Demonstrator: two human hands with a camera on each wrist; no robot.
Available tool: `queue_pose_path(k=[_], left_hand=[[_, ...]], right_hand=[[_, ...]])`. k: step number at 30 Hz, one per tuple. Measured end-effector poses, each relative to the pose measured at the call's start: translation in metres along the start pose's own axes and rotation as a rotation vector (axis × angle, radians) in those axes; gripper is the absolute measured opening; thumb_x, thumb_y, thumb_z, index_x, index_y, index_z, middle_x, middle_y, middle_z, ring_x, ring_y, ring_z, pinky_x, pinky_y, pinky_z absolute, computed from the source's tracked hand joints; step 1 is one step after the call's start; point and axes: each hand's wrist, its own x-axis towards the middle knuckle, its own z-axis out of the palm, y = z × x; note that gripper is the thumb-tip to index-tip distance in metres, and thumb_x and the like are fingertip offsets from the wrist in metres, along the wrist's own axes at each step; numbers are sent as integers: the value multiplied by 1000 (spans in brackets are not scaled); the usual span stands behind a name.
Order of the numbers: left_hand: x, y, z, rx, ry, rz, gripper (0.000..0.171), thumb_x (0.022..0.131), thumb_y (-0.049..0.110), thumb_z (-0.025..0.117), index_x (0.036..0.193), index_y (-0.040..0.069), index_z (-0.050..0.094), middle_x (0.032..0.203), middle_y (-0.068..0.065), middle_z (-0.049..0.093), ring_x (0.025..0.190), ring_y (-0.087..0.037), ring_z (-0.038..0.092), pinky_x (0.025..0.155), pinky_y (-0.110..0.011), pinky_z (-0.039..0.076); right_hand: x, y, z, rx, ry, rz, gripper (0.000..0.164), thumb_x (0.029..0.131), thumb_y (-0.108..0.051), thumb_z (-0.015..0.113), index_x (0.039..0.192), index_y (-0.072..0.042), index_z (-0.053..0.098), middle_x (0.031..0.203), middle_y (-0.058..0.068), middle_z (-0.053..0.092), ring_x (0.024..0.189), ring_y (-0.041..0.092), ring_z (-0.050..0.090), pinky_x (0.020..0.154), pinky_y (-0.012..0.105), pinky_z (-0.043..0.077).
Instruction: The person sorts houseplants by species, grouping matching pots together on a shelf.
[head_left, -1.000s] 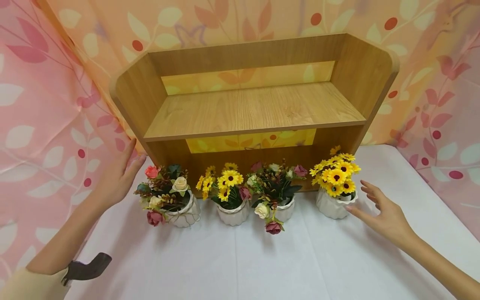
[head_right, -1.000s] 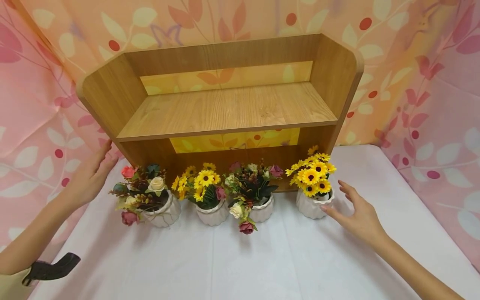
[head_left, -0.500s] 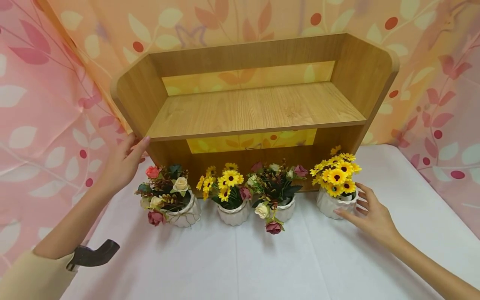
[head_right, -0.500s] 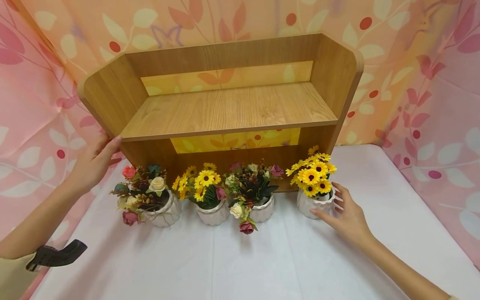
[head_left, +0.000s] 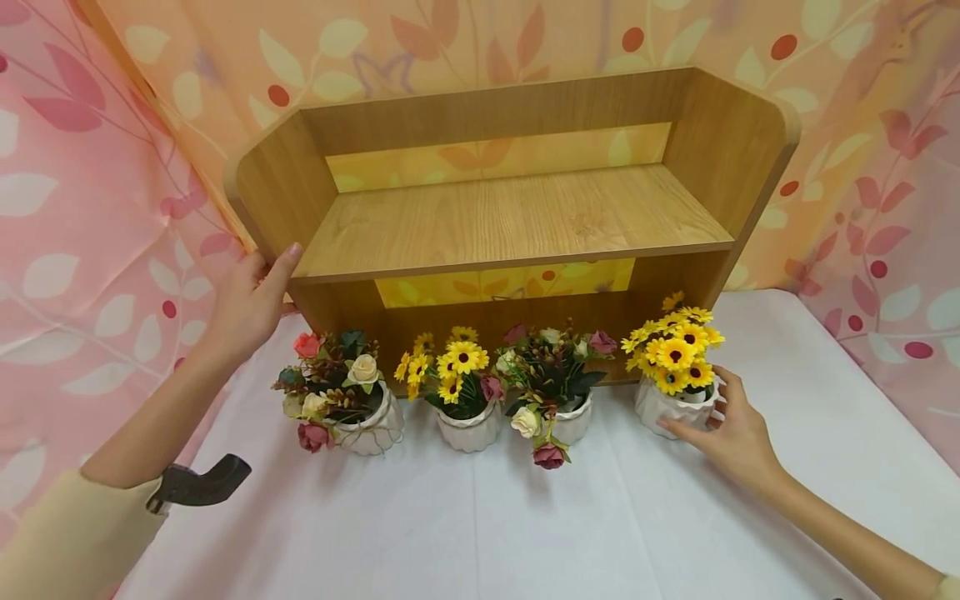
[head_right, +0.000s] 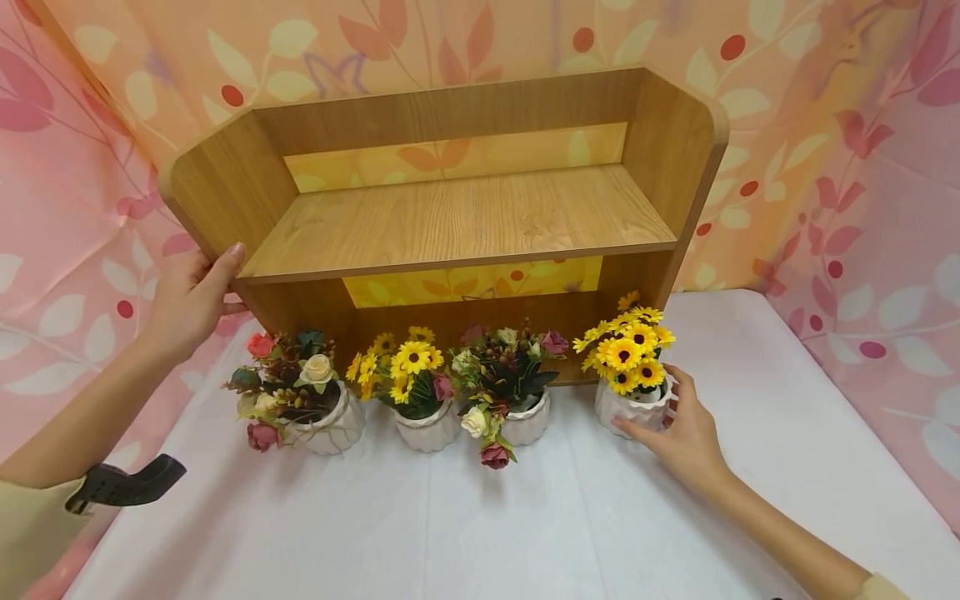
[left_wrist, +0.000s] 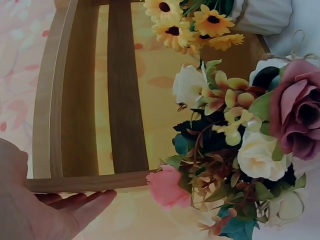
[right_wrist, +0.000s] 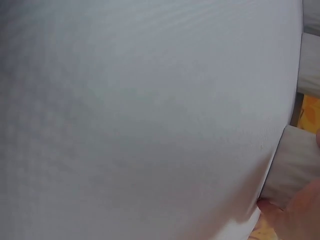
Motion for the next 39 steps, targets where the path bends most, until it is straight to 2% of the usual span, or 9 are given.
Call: queue_pose_path(k=[8, 13, 16, 18, 22, 24, 29, 36, 39], left_hand=[[5, -1, -1, 82, -8, -32, 74, 111, 48, 42, 151, -14, 42, 145, -39, 54, 126, -56, 60, 59, -7, 48], [7, -2, 0, 134, -45, -31, 71, 112, 45, 43, 148, -16, 44, 141, -40, 56, 122, -56, 63, 59, -7, 48], [8, -3, -1, 137, -51, -25, 69, 113, 42, 42, 148, -18, 44, 139, -42, 57, 119, -57, 64, 58, -8, 49], [7, -3, -2, 144, -54, -22, 69, 113, 41, 41, 147, -18, 45, 136, -43, 58, 116, -57, 65, 58, -8, 50], [7, -5, -2, 188, -56, -13, 69, 114, 42, 39, 144, -19, 49, 129, -43, 62, 107, -54, 70, 58, -11, 50], [7, -6, -2, 208, -58, -5, 69, 114, 43, 38, 141, -19, 51, 125, -42, 64, 100, -50, 74, 58, -12, 51], [8, -8, -5, 251, -83, 3, 70, 114, 44, 37, 140, -19, 51, 123, -42, 66, 88, -43, 78, 59, -18, 54], [10, -9, -7, 307, -133, 3, 71, 115, 43, 30, 144, -19, 46, 126, -42, 64, 96, -48, 75, 63, -28, 59], [10, -9, -6, 311, -138, -2, 72, 115, 43, 28, 145, -20, 45, 126, -42, 64, 101, -51, 73, 62, -28, 58]], right_hand=[[-1, -2, 3, -13, 66, 16, 101, 78, -21, 95, 152, 6, 32, 138, 46, 52, 106, 56, 66, 74, 0, 39], [-3, -2, -4, 10, 102, -19, 98, 74, -15, 97, 149, 6, 37, 133, 42, 57, 95, -9, 61, 75, 0, 44], [-4, -4, -11, 21, 114, -30, 99, 73, -13, 97, 149, 6, 37, 133, 42, 57, 93, -27, 46, 76, -1, 43], [-5, -7, -15, 2, 117, -15, 100, 72, -15, 98, 150, 5, 37, 134, 42, 57, 94, -22, 52, 76, -2, 42], [-8, -13, -24, -33, 91, 44, 104, 74, -20, 98, 153, 4, 34, 139, 41, 55, 106, 28, 72, 76, -3, 40], [-10, -16, -28, -38, 76, 61, 105, 76, -20, 97, 155, 4, 33, 140, 41, 54, 107, 27, 71, 75, -3, 40], [-13, -26, -38, -11, 68, 48, 103, 75, -17, 97, 154, 3, 35, 139, 41, 55, 94, -29, 41, 74, -2, 43], [-14, -39, -52, -13, 43, 15, 103, 77, -19, 97, 156, 3, 34, 143, 42, 53, 97, -29, 42, 74, -1, 45], [-14, -46, -57, -30, 38, 6, 102, 77, -20, 96, 156, 2, 35, 143, 41, 53, 102, -5, 67, 74, -1, 45]])
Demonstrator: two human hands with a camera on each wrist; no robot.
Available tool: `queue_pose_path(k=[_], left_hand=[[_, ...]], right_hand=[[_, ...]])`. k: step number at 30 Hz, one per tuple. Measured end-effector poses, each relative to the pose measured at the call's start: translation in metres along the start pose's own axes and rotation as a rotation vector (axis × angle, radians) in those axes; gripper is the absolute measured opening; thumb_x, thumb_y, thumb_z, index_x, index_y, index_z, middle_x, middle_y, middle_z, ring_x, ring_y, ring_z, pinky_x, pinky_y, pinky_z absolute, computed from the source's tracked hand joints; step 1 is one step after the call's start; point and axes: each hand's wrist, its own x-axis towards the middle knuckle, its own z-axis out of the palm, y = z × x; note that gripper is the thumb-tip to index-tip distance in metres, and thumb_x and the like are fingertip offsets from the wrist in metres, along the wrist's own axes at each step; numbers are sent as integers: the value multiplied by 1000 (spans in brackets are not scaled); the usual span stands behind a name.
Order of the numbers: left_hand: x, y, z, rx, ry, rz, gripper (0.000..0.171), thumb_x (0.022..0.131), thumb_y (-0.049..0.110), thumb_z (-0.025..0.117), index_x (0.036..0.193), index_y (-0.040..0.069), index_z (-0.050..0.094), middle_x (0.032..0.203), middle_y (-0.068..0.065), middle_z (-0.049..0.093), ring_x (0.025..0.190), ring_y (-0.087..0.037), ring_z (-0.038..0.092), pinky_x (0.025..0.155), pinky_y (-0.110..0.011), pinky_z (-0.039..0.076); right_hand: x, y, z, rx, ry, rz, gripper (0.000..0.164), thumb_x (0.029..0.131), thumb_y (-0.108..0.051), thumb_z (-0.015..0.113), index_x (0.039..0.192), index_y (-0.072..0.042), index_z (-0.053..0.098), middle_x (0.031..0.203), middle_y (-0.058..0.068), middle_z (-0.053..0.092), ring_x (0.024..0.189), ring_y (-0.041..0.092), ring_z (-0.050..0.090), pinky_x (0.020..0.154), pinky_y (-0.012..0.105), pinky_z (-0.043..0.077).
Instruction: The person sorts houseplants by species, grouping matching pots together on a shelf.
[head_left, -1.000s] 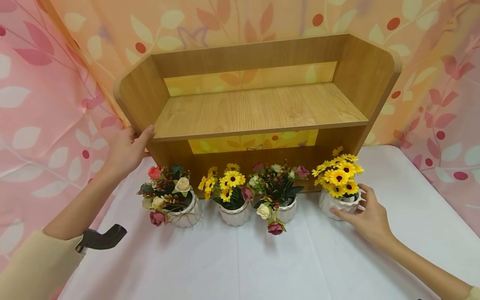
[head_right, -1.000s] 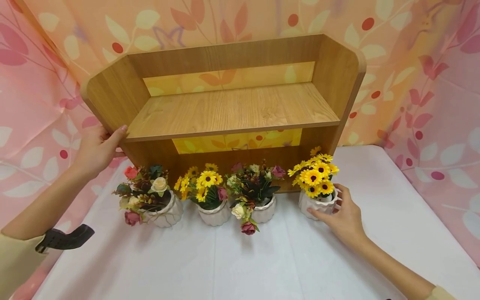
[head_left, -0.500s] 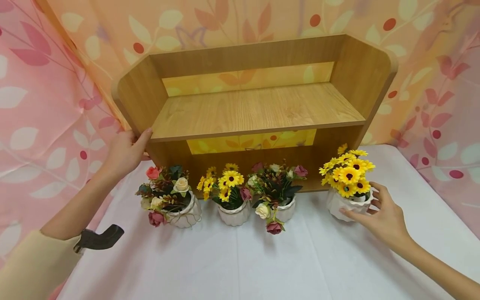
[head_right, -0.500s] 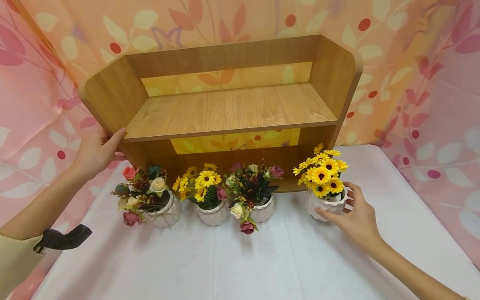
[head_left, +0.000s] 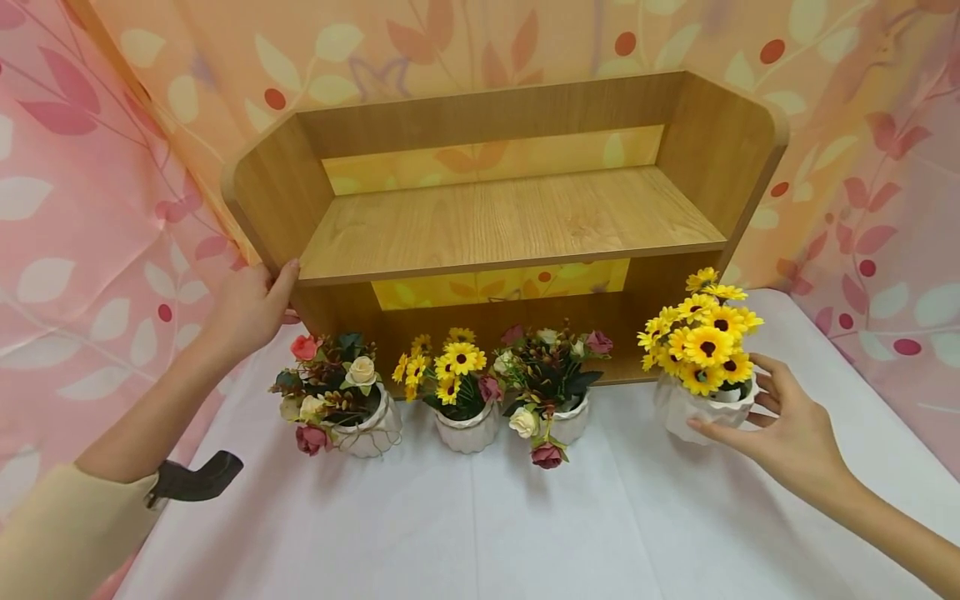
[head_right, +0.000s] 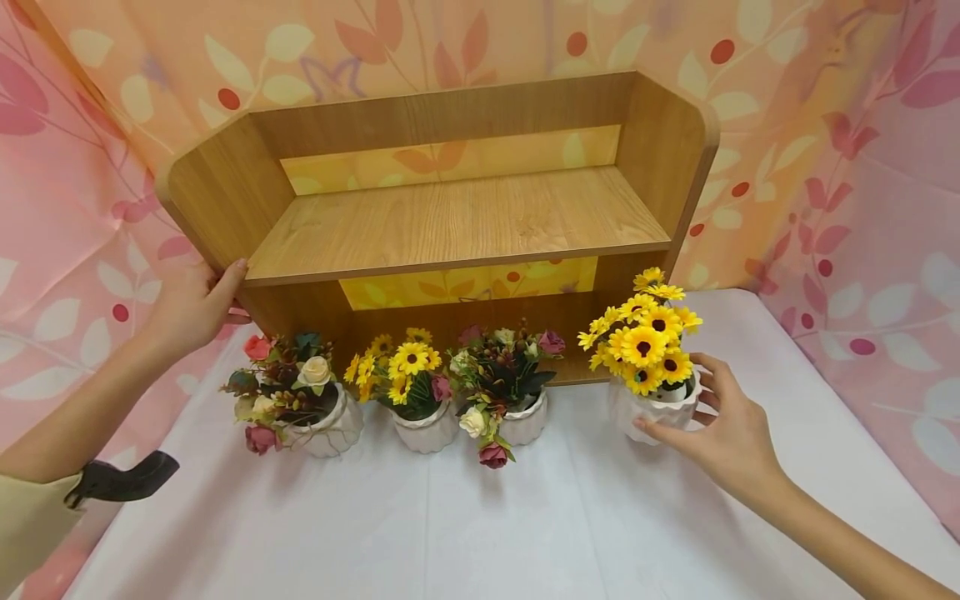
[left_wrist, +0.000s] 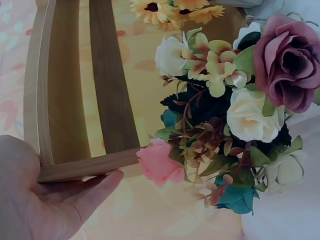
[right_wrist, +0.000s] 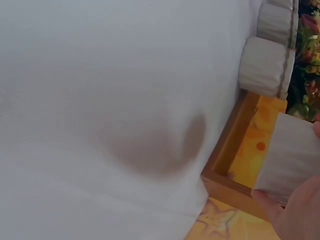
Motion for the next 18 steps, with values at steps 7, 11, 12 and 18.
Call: queue_pose_path(k=[7, 11, 12, 18], left_hand=[[-2, 0, 3, -6, 14, -17, 73, 115, 44, 25, 146, -21, 42, 128, -42, 62, 109, -56, 68, 58, -28, 56], [-2, -1, 3, -7, 17, -27, 73, 115, 44, 25, 145, -21, 42, 126, -42, 62, 109, -56, 67, 57, -29, 55], [-2, -1, 4, -7, 17, -28, 73, 115, 44, 25, 144, -21, 42, 125, -42, 62, 108, -56, 68, 57, -29, 55], [-1, -1, 3, -5, 3, -37, 74, 115, 44, 24, 145, -21, 41, 126, -42, 62, 110, -56, 68, 58, -29, 56]], right_hand=[[4, -21, -10, 11, -2, -49, 102, 73, -10, 97, 154, 3, 37, 138, 44, 54, 98, -22, 56, 74, -1, 45], [8, -33, -16, 30, 7, -100, 102, 70, -3, 97, 153, 3, 39, 135, 42, 57, 96, -29, 49, 74, -1, 46], [10, -35, -18, 35, 8, -110, 101, 69, -2, 97, 152, 2, 39, 133, 40, 59, 95, -28, 52, 75, 0, 47], [20, -51, -27, 68, 8, -151, 97, 69, -2, 98, 150, -11, 46, 126, -6, 65, 93, -19, 62, 76, 2, 49]])
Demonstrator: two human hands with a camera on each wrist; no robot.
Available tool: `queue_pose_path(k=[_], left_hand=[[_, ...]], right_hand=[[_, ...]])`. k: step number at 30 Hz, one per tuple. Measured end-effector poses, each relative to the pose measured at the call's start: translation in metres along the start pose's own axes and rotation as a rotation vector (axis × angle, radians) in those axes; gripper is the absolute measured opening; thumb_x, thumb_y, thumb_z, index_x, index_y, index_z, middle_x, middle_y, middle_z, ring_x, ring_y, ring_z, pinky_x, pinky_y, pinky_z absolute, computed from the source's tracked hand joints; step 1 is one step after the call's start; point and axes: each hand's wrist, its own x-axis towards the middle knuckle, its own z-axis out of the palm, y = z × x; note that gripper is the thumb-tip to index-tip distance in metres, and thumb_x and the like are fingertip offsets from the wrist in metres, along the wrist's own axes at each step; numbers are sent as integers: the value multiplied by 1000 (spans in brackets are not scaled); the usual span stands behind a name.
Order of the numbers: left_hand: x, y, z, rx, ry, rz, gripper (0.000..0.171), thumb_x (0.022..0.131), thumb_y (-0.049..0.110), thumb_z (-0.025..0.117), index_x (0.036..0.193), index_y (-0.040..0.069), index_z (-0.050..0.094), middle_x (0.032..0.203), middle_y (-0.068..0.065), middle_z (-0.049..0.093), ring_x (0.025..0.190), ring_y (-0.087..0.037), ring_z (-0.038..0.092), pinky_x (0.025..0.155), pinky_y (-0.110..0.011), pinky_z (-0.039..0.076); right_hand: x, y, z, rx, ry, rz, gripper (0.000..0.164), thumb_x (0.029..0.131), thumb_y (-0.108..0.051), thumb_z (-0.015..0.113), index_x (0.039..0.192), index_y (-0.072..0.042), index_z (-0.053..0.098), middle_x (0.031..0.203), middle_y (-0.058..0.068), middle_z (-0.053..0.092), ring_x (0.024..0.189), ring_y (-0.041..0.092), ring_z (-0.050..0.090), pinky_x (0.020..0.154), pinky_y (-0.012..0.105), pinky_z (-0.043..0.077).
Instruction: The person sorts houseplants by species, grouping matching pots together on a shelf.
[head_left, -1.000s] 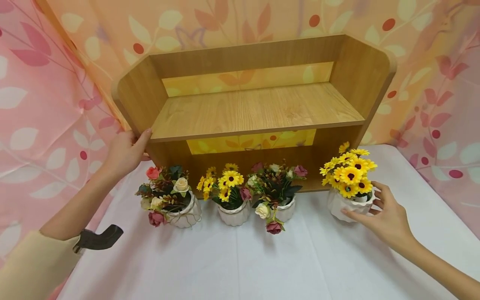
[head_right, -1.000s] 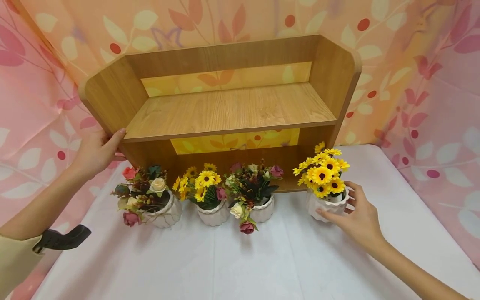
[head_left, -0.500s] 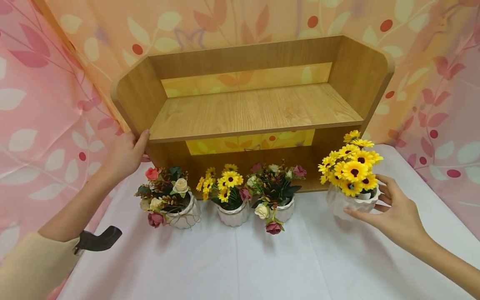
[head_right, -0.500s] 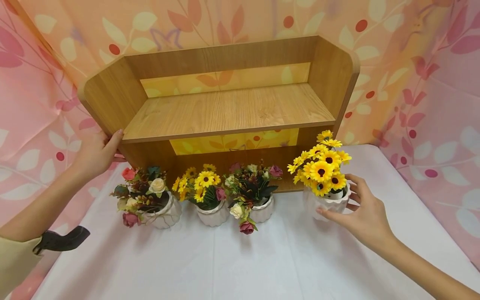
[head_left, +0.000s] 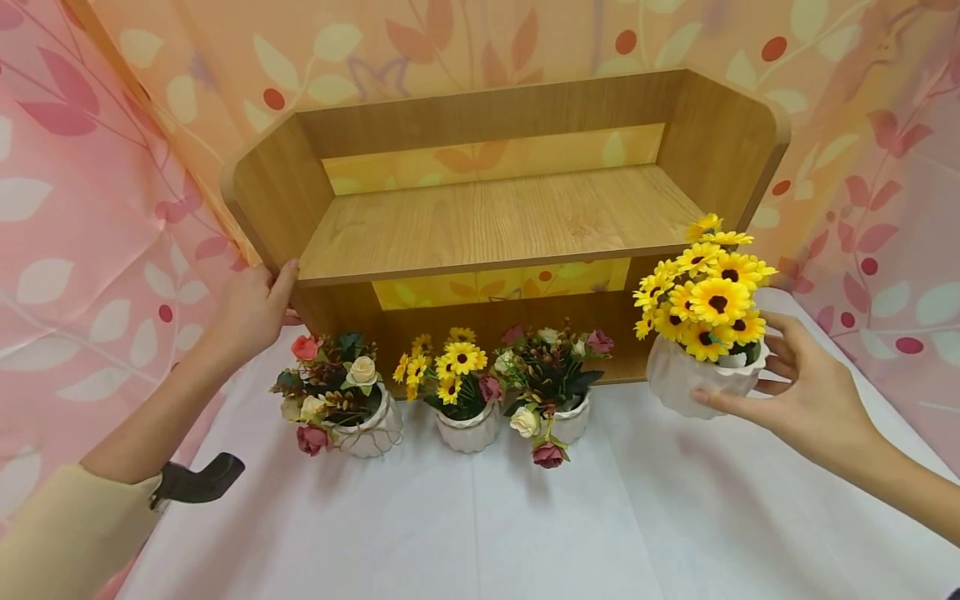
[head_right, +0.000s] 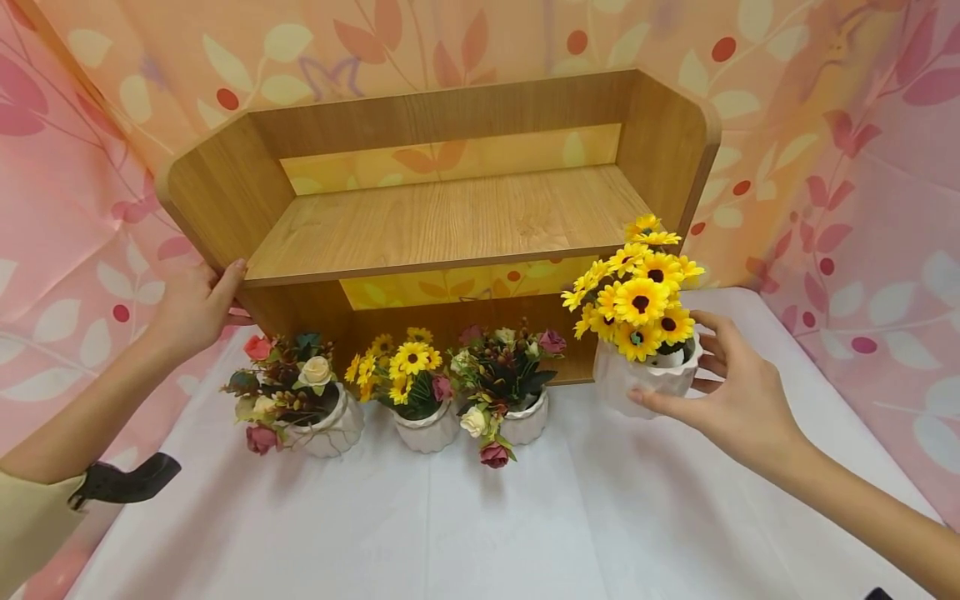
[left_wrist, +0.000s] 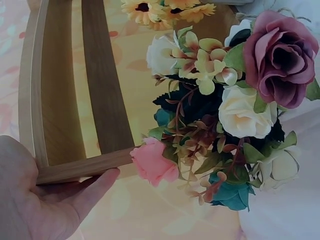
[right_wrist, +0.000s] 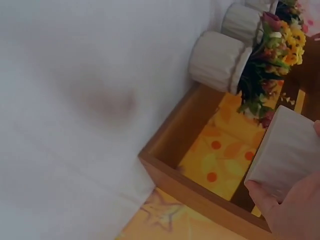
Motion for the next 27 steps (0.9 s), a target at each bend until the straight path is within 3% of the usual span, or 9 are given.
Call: queue_pose_path(k=[3, 7, 12, 20, 22, 27], left_hand=[[1, 0, 0, -6, -7, -4, 75, 115, 45, 23, 147, -21, 40, 129, -42, 61, 113, -57, 66, 58, -29, 57], [1, 0, 0, -14, -7, -7, 75, 115, 45, 24, 147, -21, 39, 130, -42, 60, 113, -57, 66, 59, -28, 57], [1, 0, 1, -27, 2, 3, 74, 115, 45, 24, 145, -21, 41, 130, -43, 61, 111, -57, 67, 59, -27, 57], [0, 0, 1, -29, 14, 13, 74, 115, 44, 25, 142, -22, 44, 125, -43, 63, 108, -56, 69, 58, -28, 57], [0, 1, 1, -25, 19, 17, 74, 115, 44, 25, 140, -23, 46, 123, -43, 64, 105, -55, 70, 57, -29, 57], [0, 1, 2, -20, 28, 29, 74, 115, 43, 25, 137, -23, 48, 121, -43, 65, 102, -54, 71, 58, -28, 57]], right_hand=[[8, -9, -3, 21, -17, -19, 94, 71, -1, 97, 148, -19, 47, 122, -23, 60, 95, -16, 64, 77, 3, 50], [18, -20, -9, 41, -50, 5, 91, 74, 0, 95, 148, -14, 45, 125, -17, 58, 96, -17, 63, 76, 4, 51], [31, -36, -15, 58, -46, 6, 87, 73, 2, 95, 143, -17, 48, 122, -21, 60, 94, -17, 65, 75, 4, 51], [56, -63, -21, 39, -62, -1, 96, 76, -3, 94, 156, -14, 42, 120, -24, 61, 93, -14, 66, 74, 5, 52], [62, -69, -22, 28, -63, 7, 94, 76, -4, 94, 154, -15, 43, 121, -21, 62, 93, -14, 66, 74, 5, 52], [79, -81, -23, 21, -94, 32, 92, 80, -10, 93, 155, -16, 40, 135, 3, 62, 95, -14, 66, 76, 6, 52]])
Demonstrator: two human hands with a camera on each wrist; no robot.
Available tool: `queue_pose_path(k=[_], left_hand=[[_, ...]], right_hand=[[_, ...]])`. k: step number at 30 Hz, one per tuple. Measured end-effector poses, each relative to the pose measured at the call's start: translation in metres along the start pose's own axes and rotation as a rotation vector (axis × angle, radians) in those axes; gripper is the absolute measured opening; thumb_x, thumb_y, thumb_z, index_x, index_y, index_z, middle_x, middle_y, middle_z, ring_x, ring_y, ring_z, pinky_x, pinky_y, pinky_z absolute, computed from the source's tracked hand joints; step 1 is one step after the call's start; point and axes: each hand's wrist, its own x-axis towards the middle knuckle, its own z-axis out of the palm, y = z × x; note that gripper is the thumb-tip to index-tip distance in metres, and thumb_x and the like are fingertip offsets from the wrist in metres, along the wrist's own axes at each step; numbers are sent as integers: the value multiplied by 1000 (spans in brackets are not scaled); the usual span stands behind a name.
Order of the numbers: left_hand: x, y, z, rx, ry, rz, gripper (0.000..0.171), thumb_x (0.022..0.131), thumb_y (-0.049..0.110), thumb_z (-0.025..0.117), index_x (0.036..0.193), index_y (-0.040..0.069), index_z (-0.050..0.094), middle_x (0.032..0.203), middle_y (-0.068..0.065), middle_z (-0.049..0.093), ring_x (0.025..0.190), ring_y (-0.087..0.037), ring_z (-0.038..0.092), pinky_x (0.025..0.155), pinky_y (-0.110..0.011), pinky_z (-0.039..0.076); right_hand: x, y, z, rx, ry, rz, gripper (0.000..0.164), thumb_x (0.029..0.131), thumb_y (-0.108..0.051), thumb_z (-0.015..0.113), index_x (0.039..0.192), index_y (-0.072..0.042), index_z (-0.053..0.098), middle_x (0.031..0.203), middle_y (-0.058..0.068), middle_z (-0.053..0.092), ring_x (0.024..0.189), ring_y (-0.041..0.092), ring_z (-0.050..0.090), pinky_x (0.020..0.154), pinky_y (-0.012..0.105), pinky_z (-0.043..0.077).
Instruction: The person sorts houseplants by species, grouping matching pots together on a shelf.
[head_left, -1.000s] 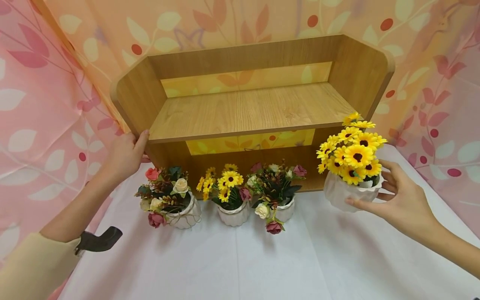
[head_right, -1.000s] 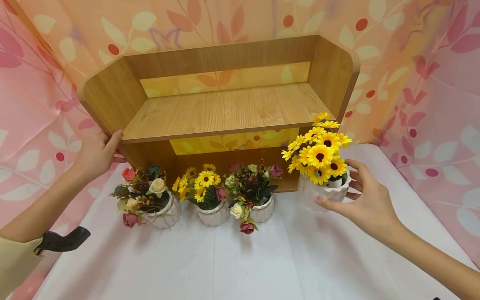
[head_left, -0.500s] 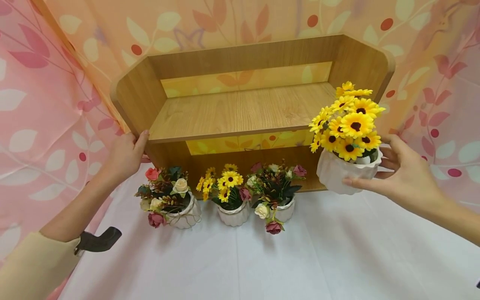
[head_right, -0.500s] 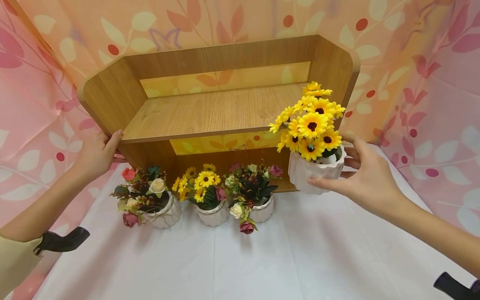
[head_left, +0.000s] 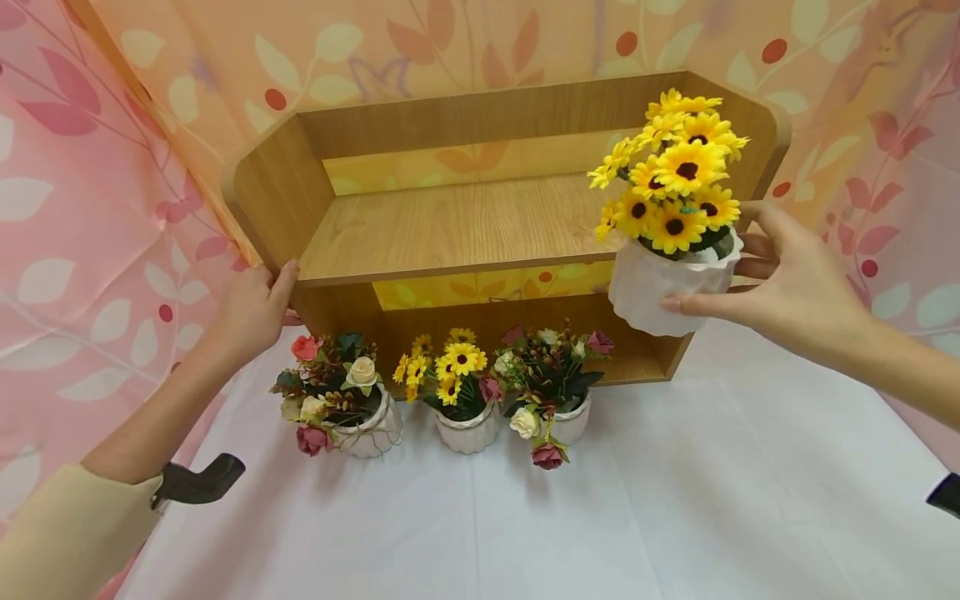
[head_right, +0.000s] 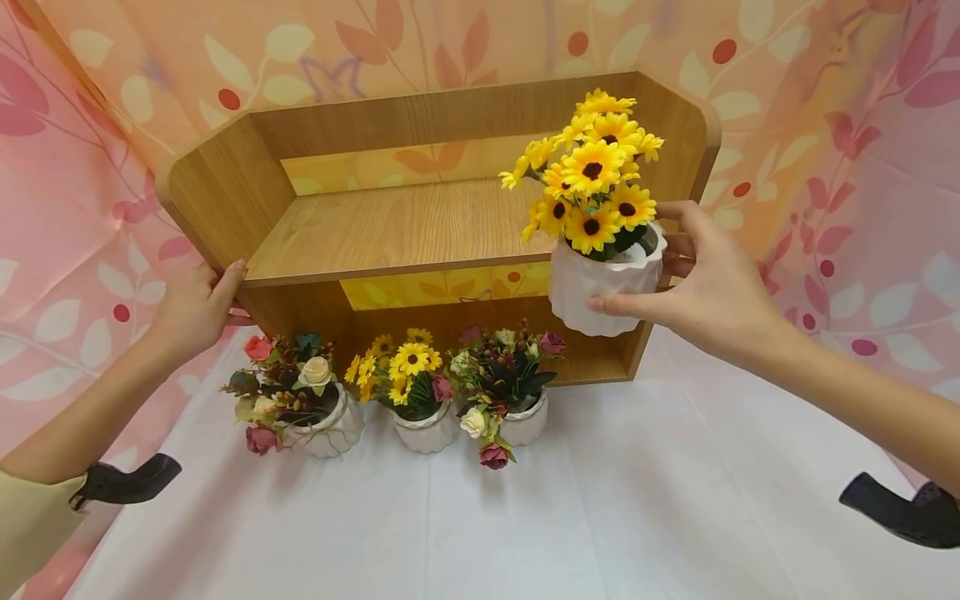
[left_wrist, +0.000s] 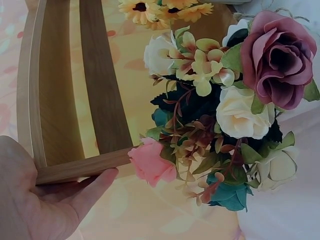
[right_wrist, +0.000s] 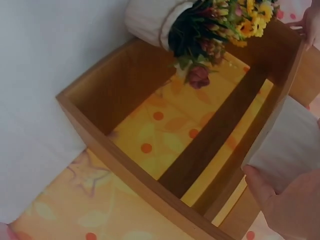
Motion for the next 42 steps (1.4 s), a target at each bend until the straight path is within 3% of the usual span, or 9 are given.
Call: queue_pose_path(k=[6, 10, 13, 15, 21, 27, 37, 42], left_hand=[[0, -1, 0, -14, -1, 8, 74, 115, 43, 25, 138, -24, 48, 122, -44, 64, 101, -54, 72, 57, -28, 57], [0, 0, 0, -25, -3, 6, 74, 115, 44, 26, 137, -24, 48, 122, -44, 64, 101, -53, 73, 56, -28, 57], [1, 0, 0, -24, -16, -5, 74, 115, 44, 25, 139, -24, 46, 124, -44, 63, 104, -54, 71, 57, -28, 57], [1, 0, 0, -21, -24, -11, 74, 115, 44, 25, 140, -23, 46, 126, -44, 62, 106, -55, 70, 57, -28, 57], [2, 1, -1, -28, -33, -14, 74, 115, 43, 25, 141, -23, 44, 127, -45, 61, 106, -55, 70, 58, -27, 56], [2, 1, -2, -35, -31, -14, 74, 115, 43, 25, 141, -24, 44, 127, -45, 61, 106, -54, 71, 57, -26, 56], [1, 0, -3, -34, -23, -21, 74, 115, 43, 25, 140, -24, 45, 126, -45, 61, 105, -54, 71, 58, -26, 55], [2, 0, -2, -26, -17, -6, 73, 115, 42, 25, 139, -24, 47, 124, -44, 63, 103, -53, 72, 57, -26, 56]], right_hand=[[20, -14, -1, -5, -31, -10, 90, 81, -16, 93, 153, -17, 40, 138, 7, 66, 100, -9, 67, 78, 8, 52], [32, -28, 2, -12, -53, 4, 91, 83, -24, 92, 155, -17, 38, 148, 18, 61, 120, 16, 69, 78, 6, 51], [40, -38, 7, -22, -57, 5, 91, 84, -29, 92, 155, -14, 37, 150, 19, 59, 130, 37, 63, 76, 6, 49], [46, -44, 10, -26, -64, -1, 92, 84, -31, 91, 156, -13, 37, 150, 19, 59, 132, 40, 62, 77, 7, 49], [60, -63, 23, -24, -59, -30, 92, 82, -33, 92, 153, -13, 39, 141, 19, 65, 122, 37, 67, 75, 12, 52], [76, -78, 40, -18, -69, -45, 97, 80, -37, 92, 157, -15, 38, 141, 19, 60, 117, 34, 64, 75, 19, 50], [97, -109, 70, -6, -96, -79, 97, 79, -40, 92, 156, -13, 40, 153, 13, 51, 133, 30, 57, 102, 46, 53], [109, -121, 85, 5, -77, -64, 96, 75, -40, 94, 152, -12, 43, 156, 6, 49, 138, 23, 53, 104, 45, 52]])
